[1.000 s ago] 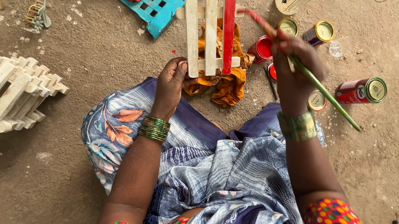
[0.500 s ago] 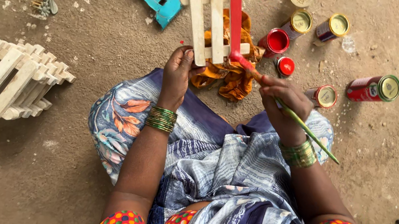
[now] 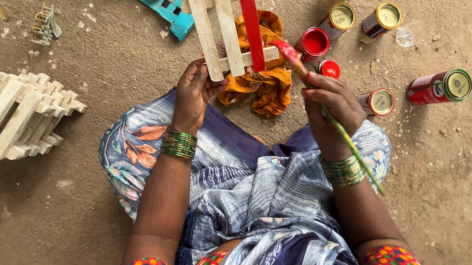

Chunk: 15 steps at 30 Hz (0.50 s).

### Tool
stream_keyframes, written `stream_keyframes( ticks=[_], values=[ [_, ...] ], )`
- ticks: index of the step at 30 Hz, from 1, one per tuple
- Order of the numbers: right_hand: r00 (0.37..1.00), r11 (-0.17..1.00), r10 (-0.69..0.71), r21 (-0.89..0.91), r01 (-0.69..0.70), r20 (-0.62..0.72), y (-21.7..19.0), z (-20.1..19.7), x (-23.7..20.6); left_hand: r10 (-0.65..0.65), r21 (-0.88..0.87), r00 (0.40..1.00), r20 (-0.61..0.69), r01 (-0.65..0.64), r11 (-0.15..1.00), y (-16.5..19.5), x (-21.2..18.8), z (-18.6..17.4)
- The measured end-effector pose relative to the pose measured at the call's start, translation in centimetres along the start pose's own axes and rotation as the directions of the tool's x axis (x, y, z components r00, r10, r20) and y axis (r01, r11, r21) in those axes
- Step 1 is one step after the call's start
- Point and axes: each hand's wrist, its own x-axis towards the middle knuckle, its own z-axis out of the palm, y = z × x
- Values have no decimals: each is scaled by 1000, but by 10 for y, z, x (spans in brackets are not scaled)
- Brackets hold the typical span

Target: The person sits on the ground and paints a small wooden slatted chair red using a paintbrush, dipping the brush into an open paint tin and coating the slats and frame, rotating the chair to reach different sides. Unpainted wooden chairs and a red-painted chair rest on the ground nearby.

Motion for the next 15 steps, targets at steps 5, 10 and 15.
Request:
stream_keyframes(
  ticks=[5, 10, 15],
  values=[
    [985, 984, -146, -91, 154, 95, 3, 7, 3, -15, -35, 1000, 1, 15, 999, -2, 3, -4],
    [986, 987, -84, -121, 102, 148, -5, 2, -8, -12, -82, 1000, -11, 11, 997, -5, 7, -7],
    [999, 1000, 1, 19, -2, 50, -11, -1, -4, 0, -128, 1000, -4, -1, 992, -5, 9, -9]
  ],
)
